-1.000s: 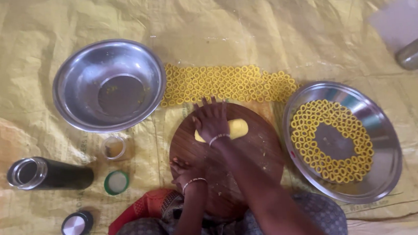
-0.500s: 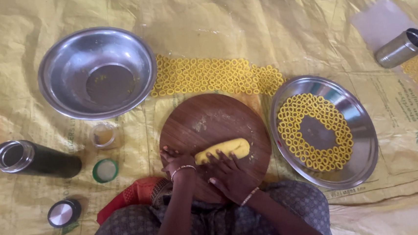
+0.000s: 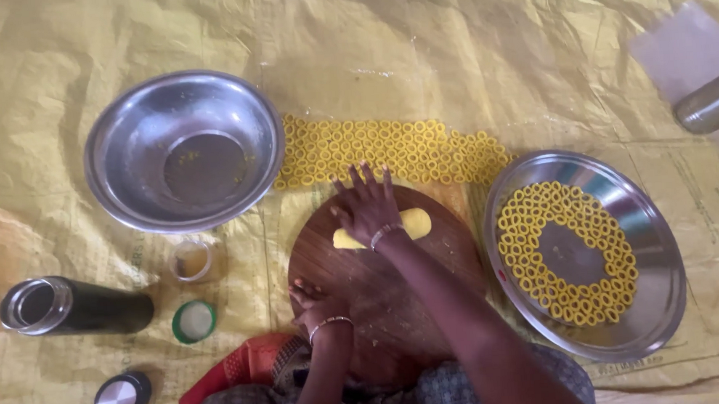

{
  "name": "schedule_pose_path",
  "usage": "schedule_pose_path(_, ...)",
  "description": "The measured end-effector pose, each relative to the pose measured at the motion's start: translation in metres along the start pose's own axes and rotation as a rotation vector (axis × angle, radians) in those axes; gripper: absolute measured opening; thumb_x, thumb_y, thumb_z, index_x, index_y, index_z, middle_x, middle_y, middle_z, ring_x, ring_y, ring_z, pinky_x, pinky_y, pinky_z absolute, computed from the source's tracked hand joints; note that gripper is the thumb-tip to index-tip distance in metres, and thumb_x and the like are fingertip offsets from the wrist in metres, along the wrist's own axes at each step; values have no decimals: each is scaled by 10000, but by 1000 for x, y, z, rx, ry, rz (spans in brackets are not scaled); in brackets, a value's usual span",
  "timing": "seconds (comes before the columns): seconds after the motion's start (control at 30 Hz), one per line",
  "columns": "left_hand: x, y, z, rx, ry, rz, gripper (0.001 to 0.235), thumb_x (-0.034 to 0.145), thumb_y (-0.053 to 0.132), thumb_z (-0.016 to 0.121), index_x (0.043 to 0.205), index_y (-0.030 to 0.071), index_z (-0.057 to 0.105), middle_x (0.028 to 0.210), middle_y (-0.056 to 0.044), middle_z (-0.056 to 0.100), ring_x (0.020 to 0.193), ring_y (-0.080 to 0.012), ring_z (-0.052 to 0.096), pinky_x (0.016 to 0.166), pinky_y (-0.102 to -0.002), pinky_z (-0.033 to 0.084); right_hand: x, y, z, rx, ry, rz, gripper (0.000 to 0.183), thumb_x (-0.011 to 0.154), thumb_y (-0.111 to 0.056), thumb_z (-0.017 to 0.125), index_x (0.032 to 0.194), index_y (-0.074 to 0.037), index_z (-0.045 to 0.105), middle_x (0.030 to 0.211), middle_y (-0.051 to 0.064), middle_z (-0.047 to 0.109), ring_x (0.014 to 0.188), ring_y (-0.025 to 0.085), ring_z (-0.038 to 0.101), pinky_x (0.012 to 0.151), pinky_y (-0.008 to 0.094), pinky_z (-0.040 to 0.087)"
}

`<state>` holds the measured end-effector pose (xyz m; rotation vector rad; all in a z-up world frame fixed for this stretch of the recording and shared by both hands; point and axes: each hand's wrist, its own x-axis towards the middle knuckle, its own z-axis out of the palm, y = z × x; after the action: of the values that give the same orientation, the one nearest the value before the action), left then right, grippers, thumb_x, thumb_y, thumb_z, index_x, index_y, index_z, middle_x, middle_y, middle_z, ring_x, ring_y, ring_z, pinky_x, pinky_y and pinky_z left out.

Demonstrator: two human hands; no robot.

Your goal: The person kneads and rolls a yellow dough ball on a wooden board, shaping it into a long cylinder. The person then cuts a portion of the dough and places it into a metal bowl.

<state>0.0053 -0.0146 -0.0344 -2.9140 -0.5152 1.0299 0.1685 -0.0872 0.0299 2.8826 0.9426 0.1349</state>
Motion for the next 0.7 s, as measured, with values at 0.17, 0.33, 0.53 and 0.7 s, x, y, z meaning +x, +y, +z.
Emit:
schedule_pose_path(0.17,15,4,21,-97,3,-33,722,1051,223,551,1610,-26,169,1669,-367,-77,1515,-594,-24,962,-738,451,-8,-13,22,39,163,34,581,1035,-483,357,1555,-230,421,1650,101,311,1557,389,183,1217,682,10)
schedule_pose_path(0.33,13,2,0,-126,-19,-51,696,1067,264,520,1620,42,162,1680,-284,-111,1525,-561,-65,1000,-748,438,-97,-35,23,91,223,-33,574,1039,-450,390,1564,-219,410,1658,96,309,1524,381,216,1200,718,13)
schedule_pose_path(0.53,-13,-9,-25,-91,-147,63,612,1046,243,588,1599,125,354,1718,-240,-18,1551,-575,-18,1077,-711,397,-206,-42,-21,323,86,-204,602,1010,-343,451,1588,-180,402,1668,136,314,1519,409,224,1168,648,83)
schedule_pose_path(0.7,-2,-12,-22,-50,-84,28,621,1022,171,629,1587,108,379,1717,-292,-69,1548,-550,-24,1033,-688,437,-241,-1,-34,579,45,-64,534,1080,-410,435,1583,-233,401,1665,29,347,1610,289,251,1323,524,162)
